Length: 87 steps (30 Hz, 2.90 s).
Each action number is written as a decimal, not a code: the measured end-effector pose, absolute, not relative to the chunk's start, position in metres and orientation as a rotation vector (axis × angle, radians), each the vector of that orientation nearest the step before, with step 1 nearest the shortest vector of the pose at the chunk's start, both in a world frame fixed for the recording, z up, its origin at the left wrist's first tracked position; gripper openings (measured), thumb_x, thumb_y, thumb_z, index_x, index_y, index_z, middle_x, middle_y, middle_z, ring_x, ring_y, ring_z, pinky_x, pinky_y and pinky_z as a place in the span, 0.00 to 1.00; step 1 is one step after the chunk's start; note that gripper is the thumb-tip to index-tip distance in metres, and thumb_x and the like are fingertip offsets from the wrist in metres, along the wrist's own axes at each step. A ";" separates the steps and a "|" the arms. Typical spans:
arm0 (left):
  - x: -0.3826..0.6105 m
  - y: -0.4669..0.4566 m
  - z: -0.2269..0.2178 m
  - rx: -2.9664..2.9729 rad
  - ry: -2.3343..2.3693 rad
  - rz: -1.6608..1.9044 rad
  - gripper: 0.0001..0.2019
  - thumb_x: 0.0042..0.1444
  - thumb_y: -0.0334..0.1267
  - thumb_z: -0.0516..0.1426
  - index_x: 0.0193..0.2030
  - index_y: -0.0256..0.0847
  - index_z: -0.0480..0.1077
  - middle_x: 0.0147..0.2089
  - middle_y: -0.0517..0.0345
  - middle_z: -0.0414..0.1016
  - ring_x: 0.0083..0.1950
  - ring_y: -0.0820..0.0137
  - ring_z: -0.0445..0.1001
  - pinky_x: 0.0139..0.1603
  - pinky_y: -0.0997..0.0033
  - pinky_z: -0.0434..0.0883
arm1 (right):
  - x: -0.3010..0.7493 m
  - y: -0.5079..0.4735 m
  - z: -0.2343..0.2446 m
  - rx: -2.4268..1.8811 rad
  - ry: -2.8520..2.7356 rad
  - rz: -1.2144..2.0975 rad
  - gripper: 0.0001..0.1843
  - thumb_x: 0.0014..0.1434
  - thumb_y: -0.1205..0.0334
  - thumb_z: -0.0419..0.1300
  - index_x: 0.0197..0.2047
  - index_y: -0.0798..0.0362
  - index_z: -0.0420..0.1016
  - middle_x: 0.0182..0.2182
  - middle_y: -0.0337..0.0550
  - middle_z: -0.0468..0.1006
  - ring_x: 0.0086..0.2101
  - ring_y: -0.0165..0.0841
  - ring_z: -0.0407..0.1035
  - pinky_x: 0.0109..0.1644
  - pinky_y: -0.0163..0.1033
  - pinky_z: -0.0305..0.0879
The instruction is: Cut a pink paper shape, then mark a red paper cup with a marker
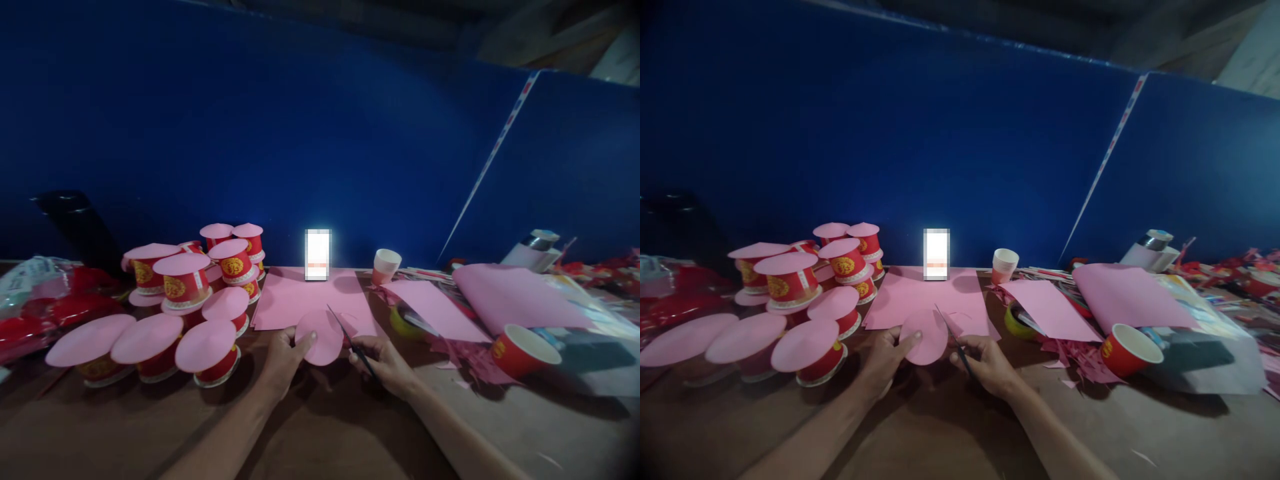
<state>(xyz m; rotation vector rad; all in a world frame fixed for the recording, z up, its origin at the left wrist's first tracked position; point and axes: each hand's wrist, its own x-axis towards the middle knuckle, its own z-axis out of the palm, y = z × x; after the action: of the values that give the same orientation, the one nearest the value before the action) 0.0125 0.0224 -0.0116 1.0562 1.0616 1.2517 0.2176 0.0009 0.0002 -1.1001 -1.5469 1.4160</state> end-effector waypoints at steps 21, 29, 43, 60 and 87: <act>0.011 0.023 -0.013 1.020 1.063 1.286 0.17 0.44 0.44 0.62 0.35 0.31 0.74 0.25 0.56 0.73 0.27 0.72 0.67 0.28 0.74 0.65 | 0.219 0.002 -0.004 -1.079 -1.511 1.461 0.15 0.51 0.54 0.62 0.37 0.57 0.73 0.18 0.32 0.62 0.18 0.22 0.55 0.21 0.28 0.53; 0.012 0.022 -0.011 1.008 1.058 1.273 0.17 0.43 0.45 0.62 0.33 0.30 0.74 0.24 0.56 0.72 0.26 0.72 0.67 0.26 0.74 0.63 | 0.218 0.002 -0.002 -1.077 -1.516 1.472 0.16 0.51 0.54 0.63 0.39 0.56 0.74 0.18 0.31 0.62 0.18 0.21 0.55 0.21 0.28 0.53; 0.012 0.024 -0.017 1.116 1.088 1.254 0.14 0.44 0.46 0.61 0.26 0.33 0.72 0.22 0.59 0.70 0.26 0.73 0.66 0.27 0.75 0.63 | 0.219 0.003 -0.002 -1.134 -1.539 1.423 0.21 0.49 0.51 0.64 0.41 0.57 0.74 0.20 0.33 0.64 0.19 0.22 0.56 0.21 0.28 0.54; 0.012 0.024 -0.017 1.111 1.067 1.269 0.15 0.43 0.47 0.61 0.26 0.33 0.73 0.22 0.58 0.71 0.27 0.71 0.67 0.28 0.74 0.64 | 0.221 0.004 -0.002 -1.097 -1.556 1.447 0.20 0.50 0.52 0.63 0.42 0.58 0.73 0.19 0.33 0.63 0.18 0.22 0.56 0.20 0.28 0.52; 0.013 0.023 -0.010 0.961 1.046 1.313 0.19 0.43 0.44 0.62 0.37 0.30 0.74 0.30 0.50 0.76 0.30 0.69 0.71 0.32 0.71 0.68 | 0.220 0.002 0.001 -1.115 -1.533 1.453 0.22 0.49 0.51 0.63 0.43 0.57 0.74 0.18 0.32 0.63 0.18 0.22 0.55 0.20 0.29 0.55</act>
<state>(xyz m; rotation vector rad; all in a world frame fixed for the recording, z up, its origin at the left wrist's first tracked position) 0.0130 0.0227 -0.0100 0.9610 1.0458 1.3125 0.2203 0.0017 0.0013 -1.1153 -1.5331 1.4528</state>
